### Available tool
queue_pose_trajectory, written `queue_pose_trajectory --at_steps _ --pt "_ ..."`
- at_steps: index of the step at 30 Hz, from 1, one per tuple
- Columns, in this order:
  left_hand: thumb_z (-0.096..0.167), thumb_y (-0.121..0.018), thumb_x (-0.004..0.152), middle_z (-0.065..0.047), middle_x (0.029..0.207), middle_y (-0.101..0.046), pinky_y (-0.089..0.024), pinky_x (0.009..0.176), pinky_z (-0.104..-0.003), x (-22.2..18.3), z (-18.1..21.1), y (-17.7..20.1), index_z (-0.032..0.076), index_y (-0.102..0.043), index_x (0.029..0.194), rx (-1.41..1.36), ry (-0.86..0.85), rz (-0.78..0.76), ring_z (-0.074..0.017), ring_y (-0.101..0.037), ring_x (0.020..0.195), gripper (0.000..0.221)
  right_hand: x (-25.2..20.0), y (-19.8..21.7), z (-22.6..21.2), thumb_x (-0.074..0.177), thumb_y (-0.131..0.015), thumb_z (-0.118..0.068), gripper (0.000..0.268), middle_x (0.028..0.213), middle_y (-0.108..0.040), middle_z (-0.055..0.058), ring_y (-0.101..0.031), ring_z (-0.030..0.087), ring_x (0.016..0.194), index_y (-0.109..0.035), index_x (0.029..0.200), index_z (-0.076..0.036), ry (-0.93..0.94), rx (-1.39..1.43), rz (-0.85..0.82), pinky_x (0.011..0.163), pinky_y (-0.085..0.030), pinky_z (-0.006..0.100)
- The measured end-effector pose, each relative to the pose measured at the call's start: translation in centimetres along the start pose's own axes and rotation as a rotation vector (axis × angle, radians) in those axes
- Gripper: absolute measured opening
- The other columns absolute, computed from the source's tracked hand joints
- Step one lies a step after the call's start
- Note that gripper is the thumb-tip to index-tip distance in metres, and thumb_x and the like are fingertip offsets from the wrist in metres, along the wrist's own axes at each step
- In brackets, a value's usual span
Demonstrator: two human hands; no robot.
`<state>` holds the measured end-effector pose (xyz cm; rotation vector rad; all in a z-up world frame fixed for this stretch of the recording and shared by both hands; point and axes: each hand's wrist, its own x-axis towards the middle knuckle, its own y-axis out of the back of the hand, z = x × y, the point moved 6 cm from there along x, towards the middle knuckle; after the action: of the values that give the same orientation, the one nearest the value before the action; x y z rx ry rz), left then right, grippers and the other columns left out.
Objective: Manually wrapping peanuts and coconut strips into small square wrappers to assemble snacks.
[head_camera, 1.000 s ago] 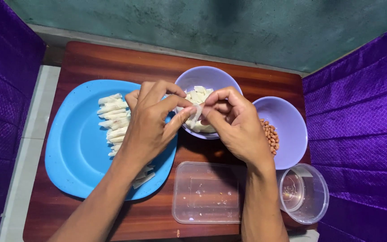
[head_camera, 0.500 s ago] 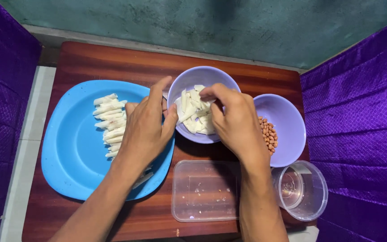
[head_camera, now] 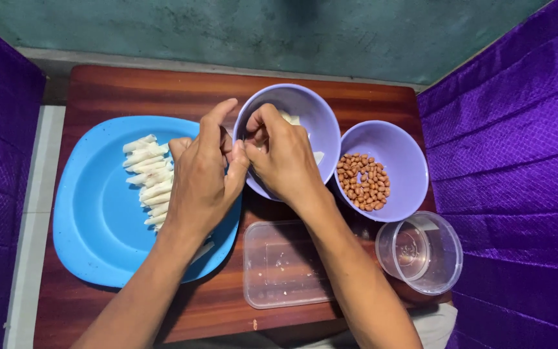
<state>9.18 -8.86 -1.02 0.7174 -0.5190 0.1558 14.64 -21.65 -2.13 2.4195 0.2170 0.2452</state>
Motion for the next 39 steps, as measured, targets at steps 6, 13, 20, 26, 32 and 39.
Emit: queue_pose_trajectory --at_steps 6,13,20,26,32,39 --pt "0.011 -0.057 0.096 -0.001 0.070 -0.055 -0.033 0.079 -0.036 -0.2 -0.7 -0.4 0.008 -0.046 0.148 -0.017 0.027 -0.002 -0.0222 -0.058 0.065 0.053 -0.3 0.3 2.2 0.078 -0.069 0.000 0.030 0.078 -0.067 0.004 -0.052 0.010 0.060 -0.058 0.104 -0.009 -0.024 0.395 0.019 0.055 -0.047 0.023" --pt "0.015 -0.056 0.096 0.000 0.064 -0.054 -0.033 0.078 -0.039 -0.2 -1.1 -0.5 0.012 -0.052 0.140 0.009 0.061 -0.089 -0.0257 -0.060 0.064 0.044 -2.8 5.4 2.8 0.086 -0.072 0.001 0.029 0.083 -0.066 0.004 -0.065 0.007 0.067 -0.057 0.109 -0.009 -0.110 0.750 -0.076 0.060 -0.054 0.019" --pt "0.029 -0.070 0.095 -0.005 0.099 -0.057 -0.039 0.080 -0.040 -0.1 2.8 1.8 0.009 -0.070 0.118 0.049 -0.047 -0.072 -0.0255 -0.057 0.090 0.031 -5.6 6.9 2.3 0.087 -0.063 0.003 0.025 0.090 -0.063 0.010 -0.057 0.011 0.077 -0.053 0.108 -0.006 -0.082 1.073 -0.205 0.067 -0.047 0.021" --pt "0.005 -0.076 0.083 -0.005 0.094 -0.072 -0.049 0.071 -0.026 -0.7 6.4 2.0 0.001 -0.071 0.101 -0.517 -0.040 -0.280 -0.0144 -0.062 0.077 0.019 -8.2 6.7 1.6 0.096 -0.057 -0.004 0.015 0.100 -0.065 0.012 -0.061 0.014 0.087 -0.055 0.112 -0.005 -0.092 1.162 -0.229 0.078 -0.051 0.025" --pt "0.002 -0.073 0.085 -0.002 0.084 -0.069 -0.041 0.061 -0.025 -1.5 7.2 2.2 0.004 -0.074 0.094 -0.501 -0.067 -0.309 -0.0124 -0.054 0.068 0.010 -11.8 8.2 1.8 0.085 -0.071 0.010 0.041 0.109 -0.068 0.014 -0.068 0.017 0.096 -0.057 0.122 -0.001 -0.085 0.825 -0.058 0.084 -0.058 0.025" --pt "0.005 -0.075 0.081 -0.006 0.095 -0.058 -0.045 0.069 -0.034 -8.6 7.2 0.0 0.007 -0.068 0.096 -0.160 -0.237 -0.288 -0.0216 -0.053 0.080 0.016 -14.2 9.5 0.4 0.091 -0.067 0.008 0.031 0.106 -0.070 0.012 -0.072 0.018 0.099 -0.060 0.120 0.003 -0.064 0.481 -0.025 0.090 -0.058 0.026"
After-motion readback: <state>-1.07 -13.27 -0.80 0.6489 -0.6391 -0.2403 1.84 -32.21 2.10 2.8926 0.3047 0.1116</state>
